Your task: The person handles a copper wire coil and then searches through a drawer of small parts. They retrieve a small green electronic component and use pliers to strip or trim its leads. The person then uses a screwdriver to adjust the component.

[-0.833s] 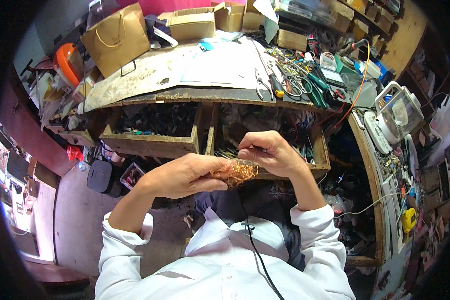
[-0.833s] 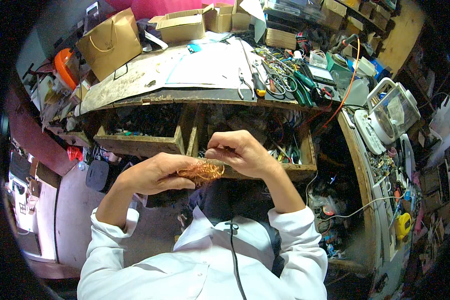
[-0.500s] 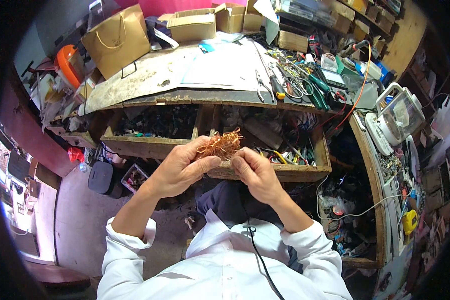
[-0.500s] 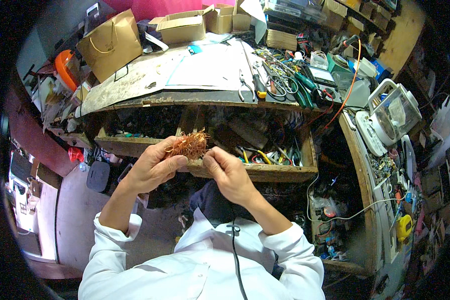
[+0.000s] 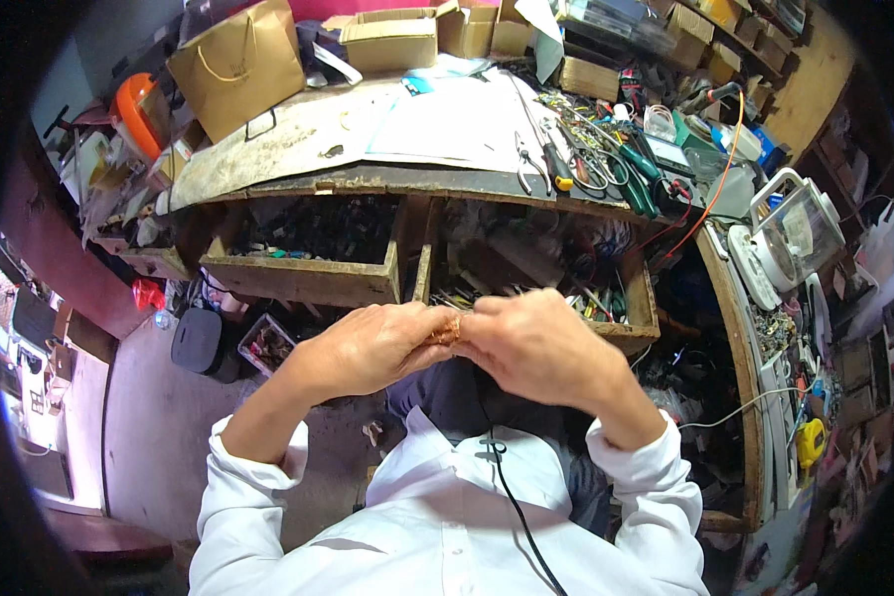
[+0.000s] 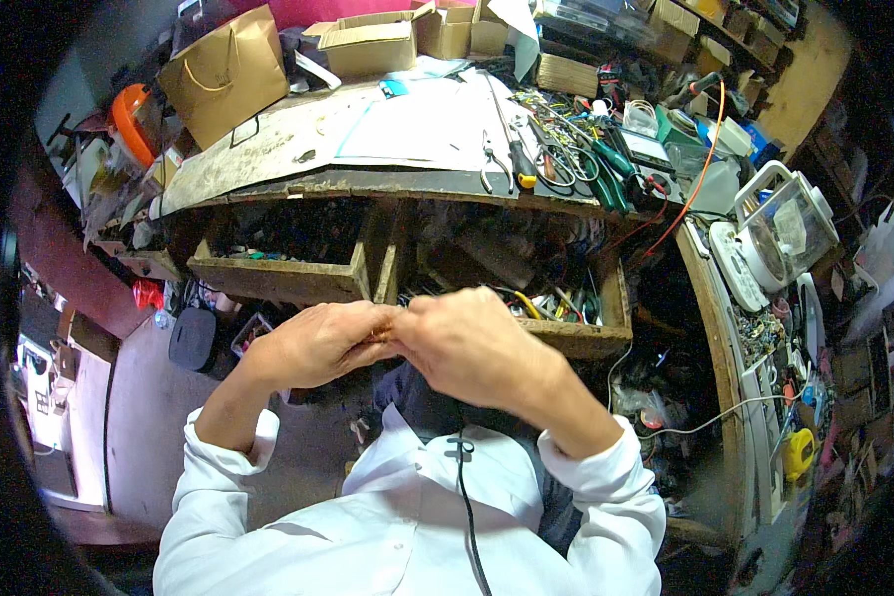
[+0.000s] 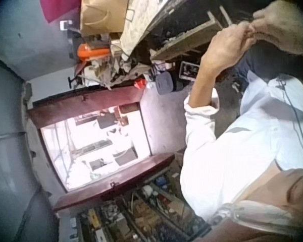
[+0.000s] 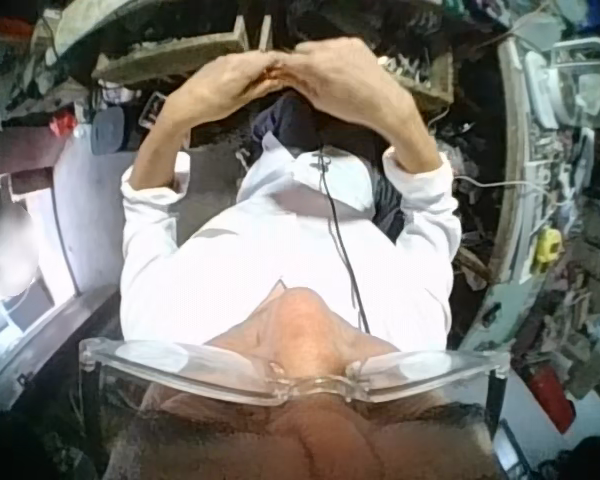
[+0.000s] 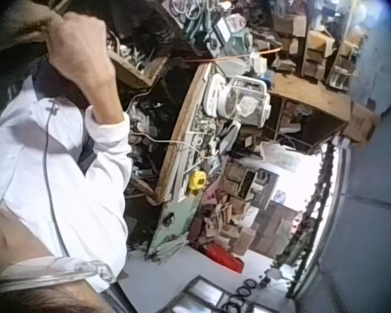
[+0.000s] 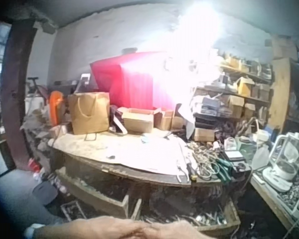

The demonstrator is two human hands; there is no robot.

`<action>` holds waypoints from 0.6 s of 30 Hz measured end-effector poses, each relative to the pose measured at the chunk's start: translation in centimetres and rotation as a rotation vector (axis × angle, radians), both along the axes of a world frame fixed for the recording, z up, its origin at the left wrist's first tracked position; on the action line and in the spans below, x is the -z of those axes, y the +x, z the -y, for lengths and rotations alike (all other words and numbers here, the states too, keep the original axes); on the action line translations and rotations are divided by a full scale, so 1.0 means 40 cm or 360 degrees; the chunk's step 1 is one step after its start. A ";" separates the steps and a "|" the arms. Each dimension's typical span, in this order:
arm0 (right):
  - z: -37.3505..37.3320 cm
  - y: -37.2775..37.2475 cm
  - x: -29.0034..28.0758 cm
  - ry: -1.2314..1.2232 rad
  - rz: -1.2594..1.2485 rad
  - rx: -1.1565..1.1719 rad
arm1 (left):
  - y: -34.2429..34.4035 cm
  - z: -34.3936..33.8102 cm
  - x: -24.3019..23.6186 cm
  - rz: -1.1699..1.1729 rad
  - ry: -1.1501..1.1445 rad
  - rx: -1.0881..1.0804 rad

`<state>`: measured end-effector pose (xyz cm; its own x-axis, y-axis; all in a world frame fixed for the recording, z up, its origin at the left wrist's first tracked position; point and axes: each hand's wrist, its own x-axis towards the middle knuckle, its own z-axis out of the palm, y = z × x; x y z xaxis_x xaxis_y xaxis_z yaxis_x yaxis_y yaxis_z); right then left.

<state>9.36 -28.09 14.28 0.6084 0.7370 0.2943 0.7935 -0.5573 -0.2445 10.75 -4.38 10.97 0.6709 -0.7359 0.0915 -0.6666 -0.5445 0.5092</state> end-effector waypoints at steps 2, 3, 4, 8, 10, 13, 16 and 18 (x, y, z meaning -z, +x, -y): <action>0.013 0.058 0.013 0.0224 -0.0147 -0.0117 | -0.002 0.001 -0.023 -0.0048 0.0079 0.0201; 0.020 0.081 0.025 0.0299 -0.0284 -0.0186 | -0.003 0.003 -0.036 -0.0082 0.0263 0.0208; 0.023 0.094 0.031 0.0374 -0.0421 -0.0254 | -0.004 0.002 -0.040 -0.0079 0.0257 0.0225; -0.003 0.091 0.037 0.0488 -0.0274 -0.0373 | 0.025 -0.014 -0.026 -0.0350 0.0265 0.0374; -0.023 0.069 0.020 0.0422 -0.0210 -0.0364 | 0.032 -0.027 -0.015 -0.0439 0.0319 0.0408; -0.031 0.072 0.038 0.0617 -0.0242 -0.0421 | -0.002 -0.016 -0.014 -0.0077 0.0068 0.0405; -0.008 0.092 0.068 0.0694 -0.0839 -0.0278 | -0.052 -0.004 -0.026 0.0407 0.0227 0.0094; -0.001 0.096 0.095 0.0815 -0.1027 -0.0269 | -0.072 -0.003 -0.007 0.0809 0.0229 0.0022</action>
<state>13.18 -28.05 10.46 0.6656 0.7035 0.2491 0.4738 -0.1404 -0.8694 7.88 -4.28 11.26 0.5584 -0.7734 0.3002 -0.8175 -0.5744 0.0407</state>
